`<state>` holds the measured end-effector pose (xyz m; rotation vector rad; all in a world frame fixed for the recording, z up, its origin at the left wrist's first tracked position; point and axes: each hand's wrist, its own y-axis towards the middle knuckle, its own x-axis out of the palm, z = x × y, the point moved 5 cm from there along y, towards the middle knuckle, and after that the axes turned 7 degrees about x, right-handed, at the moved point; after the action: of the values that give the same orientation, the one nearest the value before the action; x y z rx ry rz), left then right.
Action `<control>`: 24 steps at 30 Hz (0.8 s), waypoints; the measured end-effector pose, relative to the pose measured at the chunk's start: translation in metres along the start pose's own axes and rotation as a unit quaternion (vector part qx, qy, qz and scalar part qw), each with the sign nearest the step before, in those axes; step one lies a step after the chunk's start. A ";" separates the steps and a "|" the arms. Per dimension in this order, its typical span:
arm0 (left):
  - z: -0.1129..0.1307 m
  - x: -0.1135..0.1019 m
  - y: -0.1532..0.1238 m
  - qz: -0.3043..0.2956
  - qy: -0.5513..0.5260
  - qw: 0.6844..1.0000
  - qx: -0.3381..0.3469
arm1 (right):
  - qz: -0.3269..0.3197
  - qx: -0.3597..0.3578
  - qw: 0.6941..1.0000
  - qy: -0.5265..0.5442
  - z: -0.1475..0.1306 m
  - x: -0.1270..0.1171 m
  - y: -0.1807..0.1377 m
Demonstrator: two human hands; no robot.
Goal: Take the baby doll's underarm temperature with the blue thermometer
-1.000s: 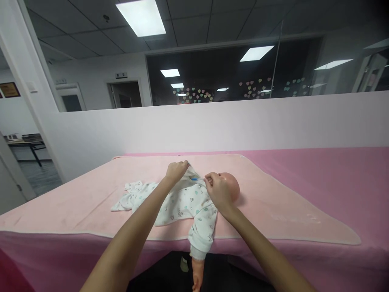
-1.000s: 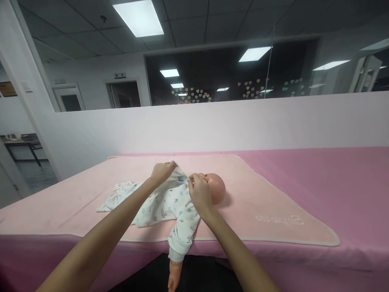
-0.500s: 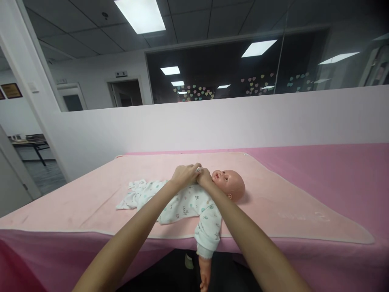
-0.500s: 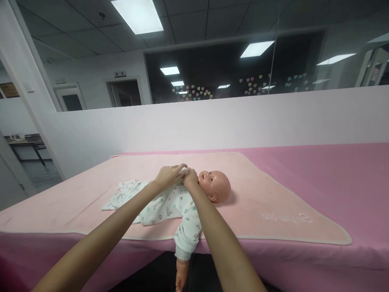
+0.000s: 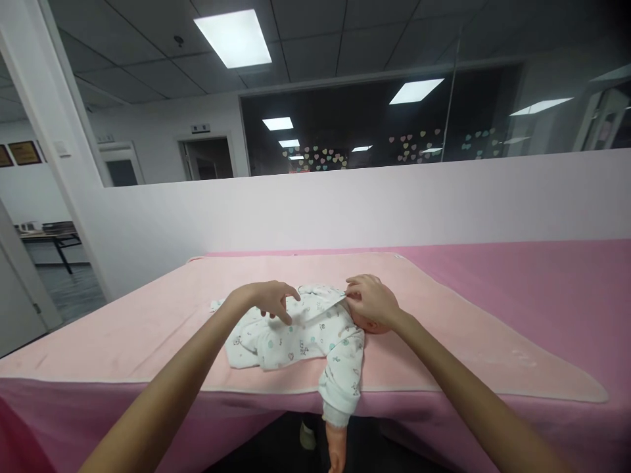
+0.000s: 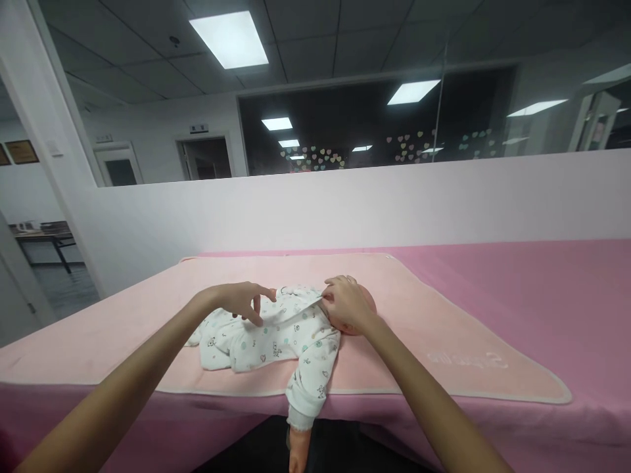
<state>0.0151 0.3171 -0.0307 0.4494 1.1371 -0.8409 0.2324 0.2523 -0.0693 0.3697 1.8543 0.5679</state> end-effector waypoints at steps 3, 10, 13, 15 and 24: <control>-0.003 -0.009 0.032 0.107 -0.012 0.994 0.008 | 0.008 0.073 0.994 0.082 0.024 -0.002 -0.004; -0.051 0.044 0.102 0.197 0.060 0.975 -0.090 | 0.076 0.227 0.936 0.259 0.084 0.014 -0.003; -0.067 0.059 0.105 0.184 0.039 0.975 -0.120 | 0.069 0.247 0.876 0.409 0.104 0.027 -0.004; -0.073 0.062 0.104 0.188 0.040 0.971 -0.141 | 0.074 0.265 0.827 0.491 0.112 0.034 -0.008; -0.084 0.067 0.110 0.174 0.044 0.969 -0.168 | -0.129 0.321 0.646 0.680 0.087 0.055 -0.036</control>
<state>0.0607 0.4210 -0.1350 0.3910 1.2112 -0.3166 0.2960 0.2679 -0.1569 0.0493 3.5298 -0.2204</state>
